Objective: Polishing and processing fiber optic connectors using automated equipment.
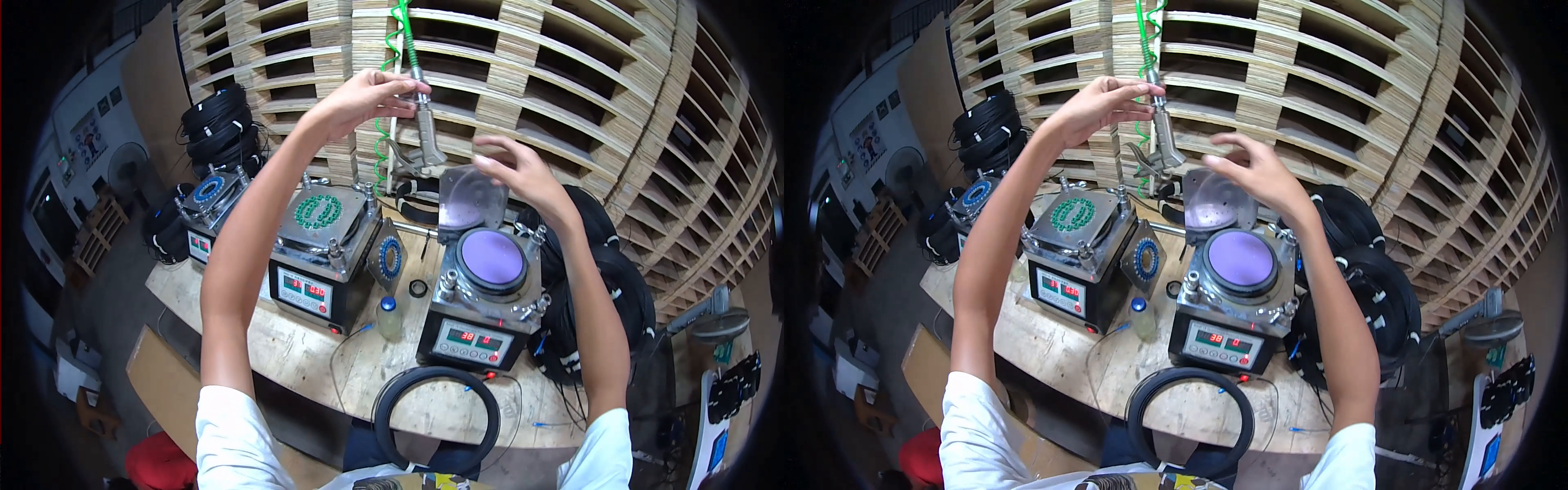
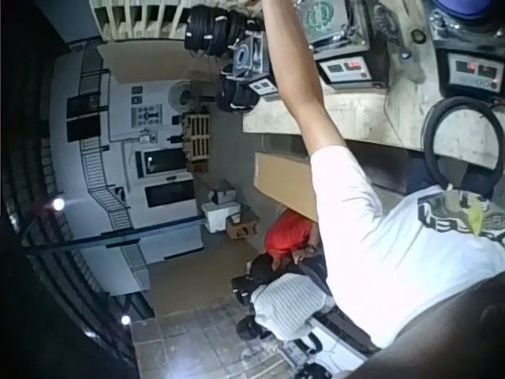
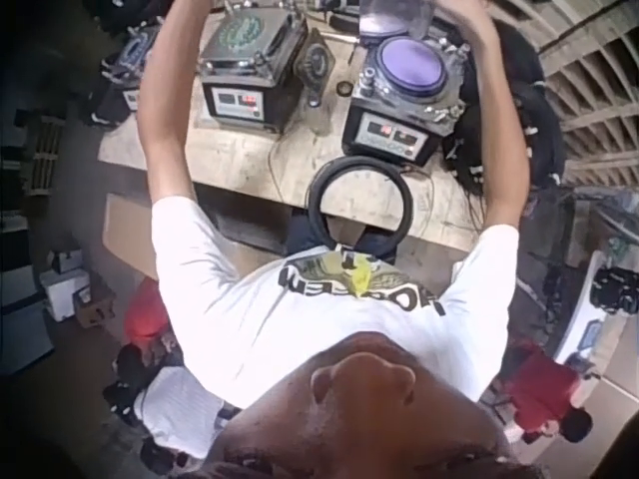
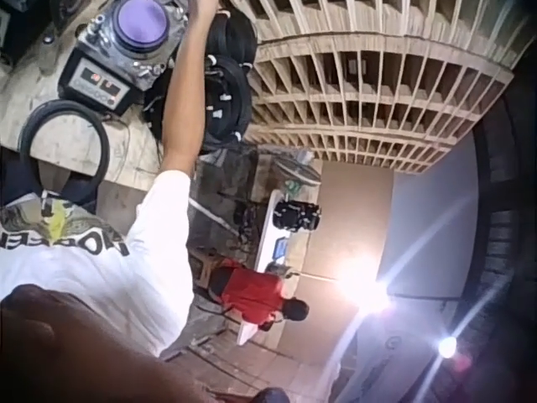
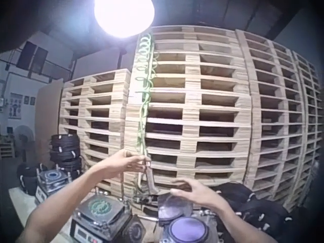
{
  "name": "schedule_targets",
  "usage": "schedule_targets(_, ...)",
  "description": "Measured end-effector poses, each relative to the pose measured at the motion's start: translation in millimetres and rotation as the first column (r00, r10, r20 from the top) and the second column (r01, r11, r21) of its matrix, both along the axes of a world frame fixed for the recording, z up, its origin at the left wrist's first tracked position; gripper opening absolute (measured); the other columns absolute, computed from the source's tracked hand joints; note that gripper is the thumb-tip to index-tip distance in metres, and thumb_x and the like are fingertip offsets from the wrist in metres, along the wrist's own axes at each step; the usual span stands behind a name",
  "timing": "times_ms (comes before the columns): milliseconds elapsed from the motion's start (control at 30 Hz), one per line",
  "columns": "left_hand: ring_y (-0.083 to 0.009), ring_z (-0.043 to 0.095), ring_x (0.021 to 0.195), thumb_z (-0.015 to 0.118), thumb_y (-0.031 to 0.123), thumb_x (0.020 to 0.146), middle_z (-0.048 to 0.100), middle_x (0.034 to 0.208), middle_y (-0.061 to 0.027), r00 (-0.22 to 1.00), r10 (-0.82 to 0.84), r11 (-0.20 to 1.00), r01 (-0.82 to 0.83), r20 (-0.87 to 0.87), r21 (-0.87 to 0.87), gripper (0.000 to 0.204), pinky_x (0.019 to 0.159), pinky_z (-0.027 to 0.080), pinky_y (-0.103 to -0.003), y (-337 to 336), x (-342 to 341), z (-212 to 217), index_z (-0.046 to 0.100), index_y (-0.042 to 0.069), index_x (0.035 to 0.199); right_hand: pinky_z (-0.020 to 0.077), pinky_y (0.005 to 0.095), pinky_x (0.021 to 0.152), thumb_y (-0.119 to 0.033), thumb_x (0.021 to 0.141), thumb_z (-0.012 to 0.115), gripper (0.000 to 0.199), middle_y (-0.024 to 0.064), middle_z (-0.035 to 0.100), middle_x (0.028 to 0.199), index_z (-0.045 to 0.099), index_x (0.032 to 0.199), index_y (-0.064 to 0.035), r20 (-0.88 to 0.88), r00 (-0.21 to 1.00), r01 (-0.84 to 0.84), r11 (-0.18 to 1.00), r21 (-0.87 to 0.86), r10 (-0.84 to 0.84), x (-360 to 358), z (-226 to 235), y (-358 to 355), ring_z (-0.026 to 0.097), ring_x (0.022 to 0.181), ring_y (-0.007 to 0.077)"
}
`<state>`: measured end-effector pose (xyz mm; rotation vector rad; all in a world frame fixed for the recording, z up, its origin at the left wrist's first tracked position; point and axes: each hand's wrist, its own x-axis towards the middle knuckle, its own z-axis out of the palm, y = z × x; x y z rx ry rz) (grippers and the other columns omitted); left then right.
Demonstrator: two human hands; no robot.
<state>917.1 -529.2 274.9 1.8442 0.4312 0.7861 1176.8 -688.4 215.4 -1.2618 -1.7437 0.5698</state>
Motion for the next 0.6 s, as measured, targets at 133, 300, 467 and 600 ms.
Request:
schedule_targets(133, -0.0144, 0.067, 0.107, 0.06, 0.027, 0.102, 0.068, 0.123, -0.0098, 0.984, -0.17, 0.979, 0.174, -0.046, 0.109, 0.036, 0.102, 0.053, -0.029, -76.6, 14.7, 23.9, 0.067, -0.001, 0.123, 0.0533, 0.0322, 0.09, -0.034, 0.093, 0.068, 0.054, 0.0133, 0.067, 0.116, 0.055, 0.135, -0.002, -0.125, 0.972, -0.219, 0.961, -0.168, 0.2, -44.8, 28.8, -16.0, 0.066, 0.104, 0.0186)
schedule_targets(300, -0.0125, 0.064, 0.103, 0.059, 0.031, 0.102, 0.071, 0.115, -0.0079, 0.968, -0.228, 0.888, 0.249, -0.102, 0.387, 0.034, 0.096, 0.05, -0.031, -123.5, 38.4, 18.5, 0.072, 0.005, 0.12, 0.0567, 0.0313, 0.088, -0.016, 0.095, 0.06, 0.037, 0.0172, 0.068, 0.112, 0.056, 0.127, 0.0014, -0.474, 0.853, -0.33, 0.93, -0.162, 0.22, -45.0, 25.3, -60.5, 0.07, 0.099, 0.0221)
schedule_targets(467, -0.0213, 0.059, 0.123, 0.06, 0.026, 0.1, 0.053, 0.146, -0.0132, 0.969, -0.245, 0.896, 0.233, -0.016, 0.377, 0.031, 0.107, 0.045, -0.037, -152.5, 42.8, -20.0, 0.072, 0.005, 0.119, 0.052, 0.0231, 0.068, -0.015, 0.095, 0.06, 0.029, 0.009, 0.068, 0.094, 0.059, 0.122, -0.0044, -0.384, 0.922, -0.164, 0.948, -0.272, 0.05, -24.9, 4.2, -113.7, 0.07, 0.086, 0.014)
schedule_targets(600, -0.0188, 0.061, 0.113, 0.063, 0.016, 0.096, 0.061, 0.127, -0.0141, 0.915, 0.243, 0.946, -0.297, 0.322, 0.131, 0.026, 0.098, 0.047, -0.033, -147.7, 43.0, -109.3, 0.064, 0.001, 0.117, 0.0555, 0.0261, 0.066, -0.024, 0.1, 0.06, 0.024, 0.0081, 0.066, 0.089, 0.062, 0.115, -0.0053, -0.371, 0.899, 0.114, 0.943, -0.314, -0.232, -13.3, -35.6, -143.2, 0.069, 0.076, 0.0144)
